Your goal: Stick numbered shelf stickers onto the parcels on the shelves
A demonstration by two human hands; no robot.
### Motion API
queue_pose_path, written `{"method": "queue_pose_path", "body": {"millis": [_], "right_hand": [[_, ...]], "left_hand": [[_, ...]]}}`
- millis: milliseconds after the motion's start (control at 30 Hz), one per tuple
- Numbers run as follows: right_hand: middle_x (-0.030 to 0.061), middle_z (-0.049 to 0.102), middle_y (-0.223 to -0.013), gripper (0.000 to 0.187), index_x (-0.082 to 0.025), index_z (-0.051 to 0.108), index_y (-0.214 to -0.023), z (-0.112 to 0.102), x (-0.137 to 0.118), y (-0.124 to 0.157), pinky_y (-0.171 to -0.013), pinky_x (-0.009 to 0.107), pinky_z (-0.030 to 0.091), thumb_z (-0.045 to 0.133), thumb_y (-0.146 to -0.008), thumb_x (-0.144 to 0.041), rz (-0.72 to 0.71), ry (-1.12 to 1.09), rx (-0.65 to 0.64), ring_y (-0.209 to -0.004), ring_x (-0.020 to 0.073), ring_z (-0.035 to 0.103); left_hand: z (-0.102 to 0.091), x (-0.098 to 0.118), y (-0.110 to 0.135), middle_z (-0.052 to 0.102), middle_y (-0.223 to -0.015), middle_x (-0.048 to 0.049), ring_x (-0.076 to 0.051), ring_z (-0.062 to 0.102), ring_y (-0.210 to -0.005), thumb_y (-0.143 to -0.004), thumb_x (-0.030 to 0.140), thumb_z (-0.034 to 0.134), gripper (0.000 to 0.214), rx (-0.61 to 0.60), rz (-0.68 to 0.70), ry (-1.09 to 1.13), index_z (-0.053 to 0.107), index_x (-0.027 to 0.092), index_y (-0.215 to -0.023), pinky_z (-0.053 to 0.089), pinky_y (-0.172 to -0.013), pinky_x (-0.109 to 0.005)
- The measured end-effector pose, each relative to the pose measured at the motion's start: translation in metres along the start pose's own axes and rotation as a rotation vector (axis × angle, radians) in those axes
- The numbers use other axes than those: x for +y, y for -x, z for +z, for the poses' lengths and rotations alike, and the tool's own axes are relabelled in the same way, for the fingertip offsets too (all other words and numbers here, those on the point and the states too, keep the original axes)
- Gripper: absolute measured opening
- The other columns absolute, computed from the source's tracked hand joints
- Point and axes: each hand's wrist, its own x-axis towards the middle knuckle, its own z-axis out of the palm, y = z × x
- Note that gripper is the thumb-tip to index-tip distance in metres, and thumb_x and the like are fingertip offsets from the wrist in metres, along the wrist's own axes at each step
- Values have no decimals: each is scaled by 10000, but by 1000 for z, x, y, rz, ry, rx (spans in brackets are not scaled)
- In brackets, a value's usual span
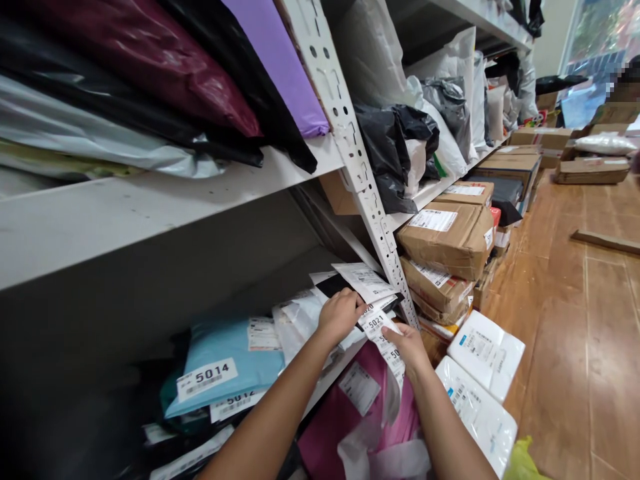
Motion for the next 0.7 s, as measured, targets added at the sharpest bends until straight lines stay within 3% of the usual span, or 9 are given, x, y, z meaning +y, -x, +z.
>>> {"method": "queue_pose_path", "body": {"millis": [100,233,367,433,533,600,700], "right_hand": [[-24,563,-444,494,-213,519,-525,-6,14,1,-436,252,312,867,-439,-553,54,-95,126,-392,117,441],[-65,475,-399,618,-233,366,-475,-24,21,5,-418,236,277,877,-430,-578,11,-180,230,-372,85,370],[-19,614,-523,500,-190,580,-601,-39,3,14,-489,247,383,879,-492,-576,-63,-172,139,-464,120,505],[-1,669,-602,487,-184,648,-718,-40,-10,16,-529,257,425,883,-510,-557,-109,-136,53,-516,141,560],[8,711,-698,510,-205,663,-856,-38,-24,15,-560,268,460,885,-530,-529,-148,-102,-56,-560,158,602],[8,717,-723,514,-214,660,-889,-37,-29,11,-575,269,473,875,-547,-531,-164,-94,-80,-567,155,606],[7,702,-693,473,-208,651,-819,-34,-32,3,-563,255,460,835,-587,-576,-188,-78,-82,-552,142,586]], "left_hand": [[3,-1,-1,677,-1016,-111,-260,623,-1009,-885,297,588,170,10,10,12,717,187,-870,454,-894,-347],[5,0,2,658,-1013,-109,-248,629,-999,-890,301,592,162,35,-6,27,695,179,-912,467,-909,-336],[7,0,10,532,-1250,-174,-258,617,-1065,-818,269,698,558,255,-106,155,504,106,-1315,503,-916,-359],[7,-2,12,495,-1333,-162,-283,541,-1216,-777,137,699,610,342,0,190,500,154,-1353,435,-1050,-418],[4,-11,8,633,-1194,-61,-254,543,-1225,-769,-13,560,452,161,289,195,697,253,-1107,242,-1194,-487],[0,-19,2,688,-1075,-35,-212,623,-1090,-754,-27,504,433,-8,386,268,741,250,-987,322,-1160,-428],[-7,-31,-9,716,-1046,-36,-191,653,-1030,-709,2,507,398,-121,428,406,757,220,-929,466,-991,-307]]}}
